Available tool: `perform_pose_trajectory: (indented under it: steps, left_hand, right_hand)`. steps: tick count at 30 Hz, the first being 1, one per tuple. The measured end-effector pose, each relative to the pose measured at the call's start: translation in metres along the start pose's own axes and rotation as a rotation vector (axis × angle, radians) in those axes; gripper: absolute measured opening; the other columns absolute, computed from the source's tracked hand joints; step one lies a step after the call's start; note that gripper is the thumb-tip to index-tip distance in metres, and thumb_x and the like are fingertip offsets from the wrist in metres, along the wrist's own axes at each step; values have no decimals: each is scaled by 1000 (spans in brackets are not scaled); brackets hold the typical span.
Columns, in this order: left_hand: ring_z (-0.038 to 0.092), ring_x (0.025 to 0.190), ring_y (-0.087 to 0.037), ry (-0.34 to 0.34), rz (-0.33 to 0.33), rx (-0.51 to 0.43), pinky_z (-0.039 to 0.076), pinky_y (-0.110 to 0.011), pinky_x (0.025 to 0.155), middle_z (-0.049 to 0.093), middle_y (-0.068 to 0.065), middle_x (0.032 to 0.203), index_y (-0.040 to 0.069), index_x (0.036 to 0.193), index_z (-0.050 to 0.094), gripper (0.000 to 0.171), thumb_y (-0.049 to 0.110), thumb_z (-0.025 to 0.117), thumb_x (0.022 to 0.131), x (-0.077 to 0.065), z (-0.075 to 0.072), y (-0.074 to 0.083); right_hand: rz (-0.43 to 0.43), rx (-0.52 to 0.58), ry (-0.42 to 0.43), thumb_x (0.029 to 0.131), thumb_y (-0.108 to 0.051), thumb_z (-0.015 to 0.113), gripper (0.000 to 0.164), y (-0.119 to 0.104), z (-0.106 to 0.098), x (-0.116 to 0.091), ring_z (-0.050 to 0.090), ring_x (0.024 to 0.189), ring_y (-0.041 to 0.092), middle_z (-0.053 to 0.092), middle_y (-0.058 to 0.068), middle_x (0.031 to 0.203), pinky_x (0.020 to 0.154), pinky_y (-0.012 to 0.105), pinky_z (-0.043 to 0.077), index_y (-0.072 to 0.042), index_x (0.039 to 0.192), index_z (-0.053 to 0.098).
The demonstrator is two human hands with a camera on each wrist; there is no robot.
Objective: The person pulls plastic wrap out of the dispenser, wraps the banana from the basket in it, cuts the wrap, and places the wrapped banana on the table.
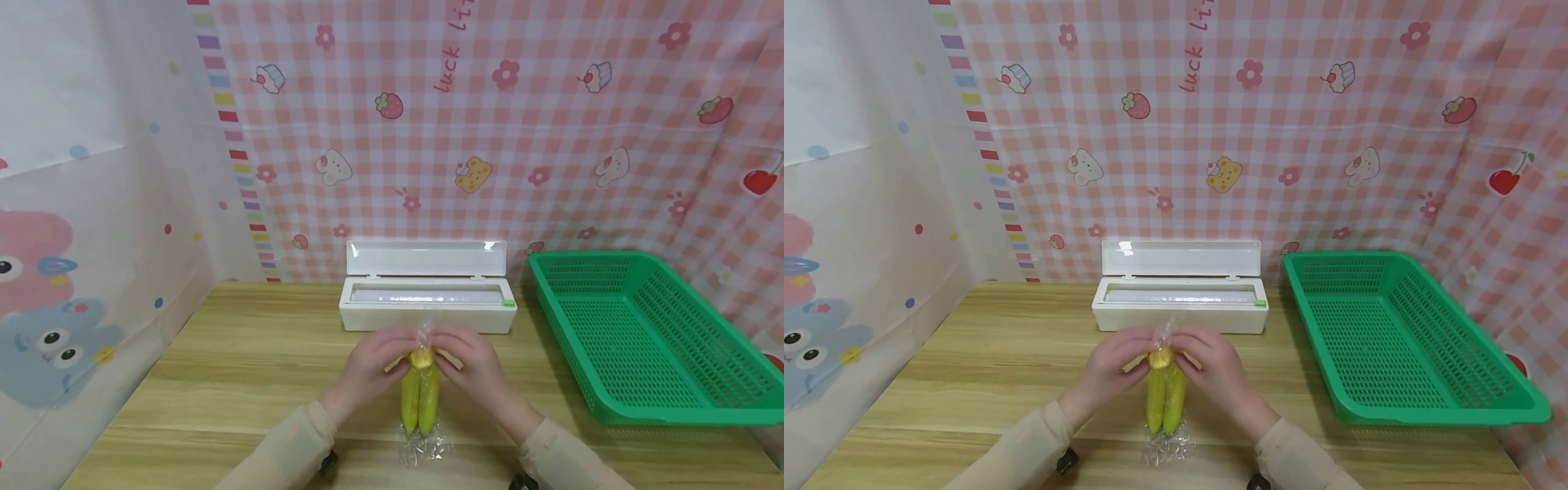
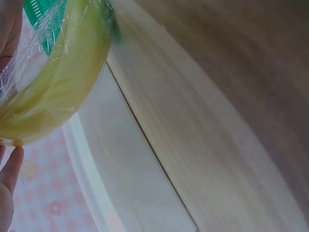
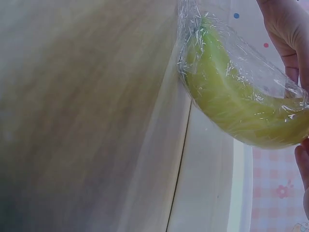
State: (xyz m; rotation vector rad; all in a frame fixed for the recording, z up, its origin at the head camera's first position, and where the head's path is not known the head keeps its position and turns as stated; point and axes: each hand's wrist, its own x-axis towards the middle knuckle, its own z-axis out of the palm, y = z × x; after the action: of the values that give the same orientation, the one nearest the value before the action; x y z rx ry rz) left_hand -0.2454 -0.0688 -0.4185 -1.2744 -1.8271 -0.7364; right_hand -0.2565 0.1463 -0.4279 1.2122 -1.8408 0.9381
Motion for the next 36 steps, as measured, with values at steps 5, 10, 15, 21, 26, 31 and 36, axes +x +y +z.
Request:
perform_pose_trajectory:
  steps: [5,10,15,21,26,31,36]
  left_hand:
    - [66,106,-24,-8,13,1,51,-31,98,71,-11,110,1,106,69,37,-10,76,71,0,-2,3]
    - [67,105,-24,-13,18,21,50,-31,99,71,-11,108,1,104,69,35,-7,77,71,-3,-3,4]
    - [67,105,-23,-18,28,44,51,-31,99,71,-10,109,1,105,69,36,-6,78,71,-3,-4,6]
    - [66,107,-24,-18,46,43,50,-32,100,71,-9,111,2,107,69,37,-6,77,72,-3,-5,7]
    - [66,108,-25,-22,51,46,50,-32,100,71,-10,111,2,108,69,36,-6,76,74,-3,-5,8]
    - [66,108,-26,-20,69,73,50,-32,100,71,-11,110,1,105,69,33,-5,77,73,-4,-6,9]
    - [66,108,-27,-4,95,76,50,-32,100,70,-12,110,0,103,69,31,-5,77,73,-4,-6,9]
  right_hand:
    - [-71,6,7,99,-23,61,24,-1,-4,-1,65,99,28,70,10,111,99,25,48,-3,106,71]
    - [-112,19,58,99,-24,61,27,-3,-12,1,66,94,27,70,12,105,95,25,50,0,103,71]
    - [-116,5,126,98,-25,64,28,-1,-23,9,64,89,28,70,13,99,94,23,49,1,101,71]
    - [-192,5,101,99,-21,63,24,-3,-31,25,64,97,31,70,13,105,100,28,46,1,104,72]
    - [-230,13,-14,98,-14,62,26,-8,-32,36,59,116,34,65,14,124,107,36,43,-4,121,68]
    - [-212,-9,-197,84,3,68,50,-7,-33,44,50,129,35,57,12,138,111,44,39,-7,132,61]
    - [-194,-24,-276,83,4,67,44,-4,-31,47,55,121,28,64,8,126,108,43,42,-7,125,66]
